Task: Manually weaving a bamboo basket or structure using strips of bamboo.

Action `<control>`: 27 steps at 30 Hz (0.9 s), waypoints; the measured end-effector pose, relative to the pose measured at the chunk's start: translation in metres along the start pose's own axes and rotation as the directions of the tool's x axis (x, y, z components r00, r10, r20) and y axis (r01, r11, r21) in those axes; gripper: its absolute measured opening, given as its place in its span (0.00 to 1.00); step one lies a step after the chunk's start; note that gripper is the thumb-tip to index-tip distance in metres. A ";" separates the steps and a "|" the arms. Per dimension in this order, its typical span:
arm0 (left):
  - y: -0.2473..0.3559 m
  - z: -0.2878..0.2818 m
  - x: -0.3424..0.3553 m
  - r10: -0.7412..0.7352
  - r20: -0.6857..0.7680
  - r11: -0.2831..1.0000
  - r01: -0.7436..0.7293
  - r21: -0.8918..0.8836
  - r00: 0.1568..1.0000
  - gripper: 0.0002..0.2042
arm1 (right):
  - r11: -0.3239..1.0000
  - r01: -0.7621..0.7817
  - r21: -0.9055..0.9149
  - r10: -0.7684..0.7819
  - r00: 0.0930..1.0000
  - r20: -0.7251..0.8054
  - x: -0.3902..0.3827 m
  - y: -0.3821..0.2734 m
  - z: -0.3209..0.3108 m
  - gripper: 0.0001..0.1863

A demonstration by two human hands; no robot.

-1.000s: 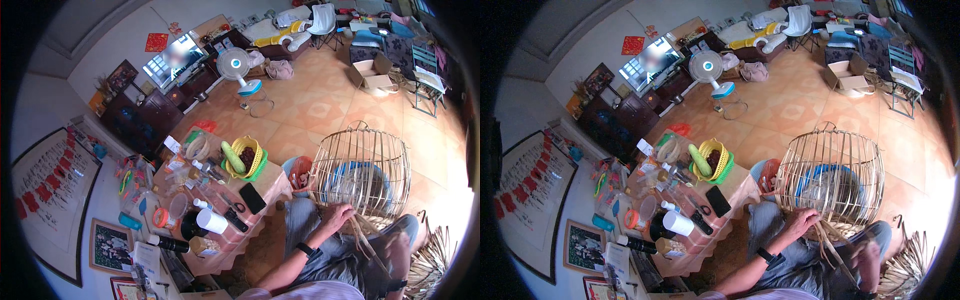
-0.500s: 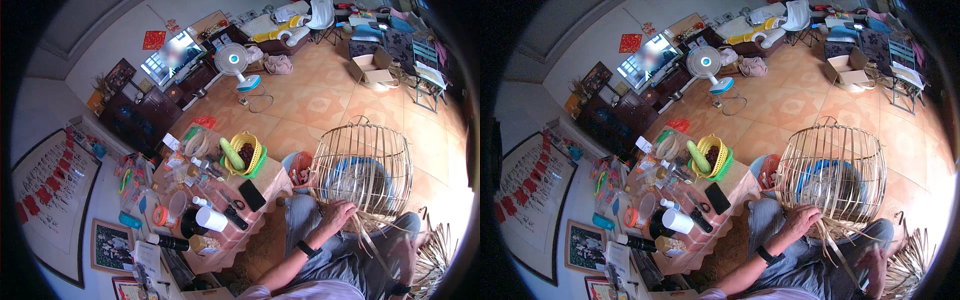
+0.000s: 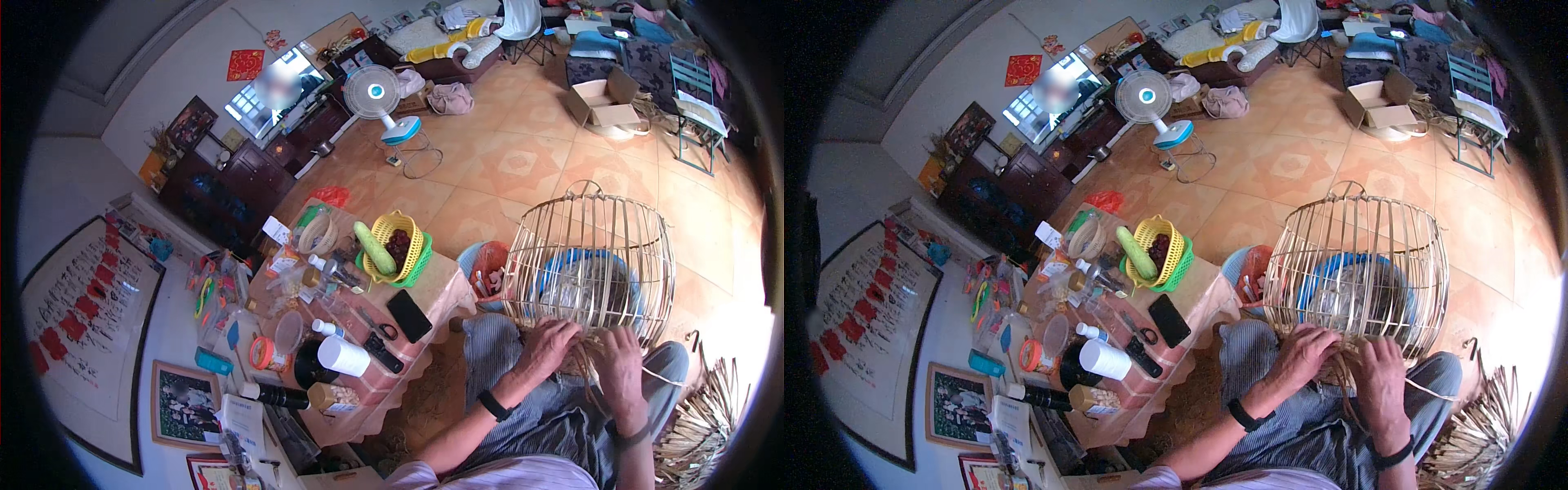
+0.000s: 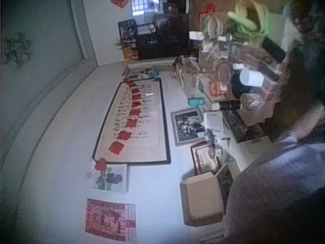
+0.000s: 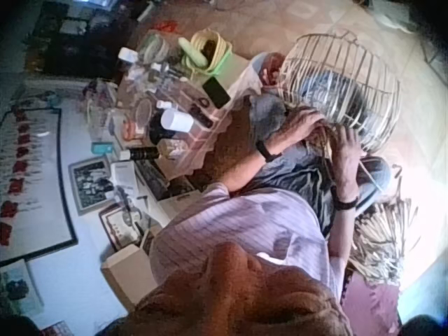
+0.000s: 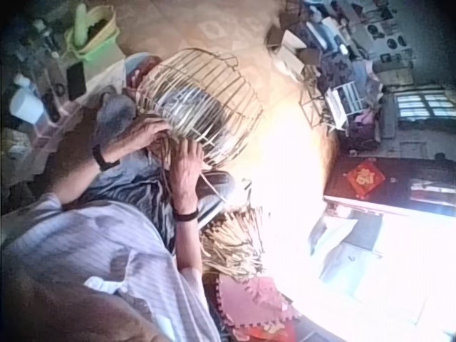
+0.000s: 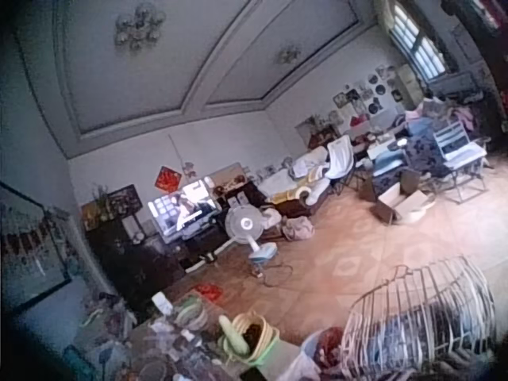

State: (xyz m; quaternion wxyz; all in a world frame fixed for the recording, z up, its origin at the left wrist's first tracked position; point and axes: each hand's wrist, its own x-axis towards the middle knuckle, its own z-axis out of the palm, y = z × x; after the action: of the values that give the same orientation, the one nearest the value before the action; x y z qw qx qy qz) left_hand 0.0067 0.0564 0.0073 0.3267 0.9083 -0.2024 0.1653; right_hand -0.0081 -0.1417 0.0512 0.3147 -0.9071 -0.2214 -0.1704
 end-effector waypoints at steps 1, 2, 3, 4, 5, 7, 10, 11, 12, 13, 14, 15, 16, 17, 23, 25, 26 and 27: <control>-0.002 0.000 -0.001 -0.012 0.022 1.000 0.012 -0.013 1.000 0.13 | 0.999 0.017 -0.034 -0.015 0.998 0.063 0.005 -0.003 0.006 0.14; -0.002 0.000 -0.002 -0.017 0.035 0.999 0.018 -0.030 0.999 0.12 | 0.997 0.006 -0.074 0.005 0.989 0.149 0.008 -0.004 0.010 0.13; 0.000 0.002 -0.002 -0.027 0.038 0.999 0.028 -0.025 0.999 0.12 | 0.998 0.010 -0.068 0.000 0.988 0.154 0.008 -0.005 0.013 0.11; 0.003 0.004 -0.002 -0.087 0.043 0.996 0.087 -0.015 0.995 0.11 | 0.997 0.036 -0.066 -0.027 0.991 0.134 0.008 -0.004 0.016 0.11; 0.005 0.005 -0.003 -0.125 0.054 0.992 0.125 0.008 0.991 0.10 | 0.997 0.044 -0.060 -0.036 0.992 0.124 0.008 -0.002 0.017 0.11; 0.006 0.007 -0.002 -0.193 0.106 0.981 0.195 -0.012 0.976 0.10 | 0.997 0.051 -0.056 -0.044 0.992 0.118 0.007 0.002 0.018 0.11; 0.000 0.009 0.000 -0.208 0.161 0.970 0.224 -0.093 0.965 0.09 | 0.994 0.089 -0.064 -0.079 0.985 0.150 0.009 0.006 0.017 0.10; -0.003 0.009 0.001 -0.181 0.161 0.964 0.208 -0.168 0.970 0.09 | 0.993 0.093 -0.066 -0.082 0.985 0.154 0.010 0.006 0.016 0.10; -0.007 0.010 0.002 -0.181 0.161 0.964 0.208 -0.167 0.970 0.09 | 0.994 0.079 -0.076 -0.066 0.985 0.162 0.012 0.006 0.016 0.10; -0.010 0.011 0.002 -0.177 0.167 0.950 0.213 -0.230 0.970 0.09 | 0.993 0.095 -0.066 -0.083 0.984 0.157 0.013 0.006 0.015 0.10; -0.013 0.011 0.003 -0.159 0.168 0.925 0.206 -0.318 0.973 0.08 | 0.993 0.089 -0.072 -0.073 0.979 0.191 0.015 0.006 0.015 0.08; -0.015 0.012 0.003 -0.174 0.177 0.932 0.220 -0.290 0.969 0.08 | 0.993 0.070 -0.091 -0.048 0.974 0.220 0.017 0.007 0.014 0.06; -0.017 0.014 0.003 -0.190 0.181 0.921 0.239 -0.306 0.965 0.08 | 0.994 0.082 -0.078 -0.062 0.972 0.227 0.019 0.008 0.013 0.06; -0.018 0.015 0.003 -0.181 0.172 0.906 0.233 -0.354 0.968 0.07 | 0.992 0.089 -0.087 -0.065 0.968 0.242 0.021 0.009 0.013 0.06; -0.018 0.015 0.003 -0.203 0.186 0.905 0.257 -0.338 0.961 0.06 | 0.998 0.038 -0.054 -0.025 0.973 0.229 0.011 0.012 0.010 0.05; -0.017 0.013 0.004 -0.197 0.194 0.905 0.254 -0.342 0.961 0.06 | 0.994 -0.054 -0.092 0.077 0.960 0.270 -0.001 0.010 0.006 0.08; -0.017 0.012 0.004 -0.170 0.192 0.901 0.232 -0.367 0.966 0.06 | 0.996 -0.026 -0.085 0.047 0.967 0.250 -0.007 0.011 0.003 0.08; -0.016 0.011 0.004 -0.190 0.204 0.904 0.252 -0.347 0.960 0.06 | 0.996 -0.030 -0.080 0.050 0.965 0.256 -0.014 0.013 -0.002 0.06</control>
State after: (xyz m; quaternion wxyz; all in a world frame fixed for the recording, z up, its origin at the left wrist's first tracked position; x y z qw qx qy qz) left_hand 0.0203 0.0594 -0.0078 0.4903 0.8582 -0.1516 0.0104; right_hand -0.0136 -0.1564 0.0397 0.2522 -0.9371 -0.2354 -0.0529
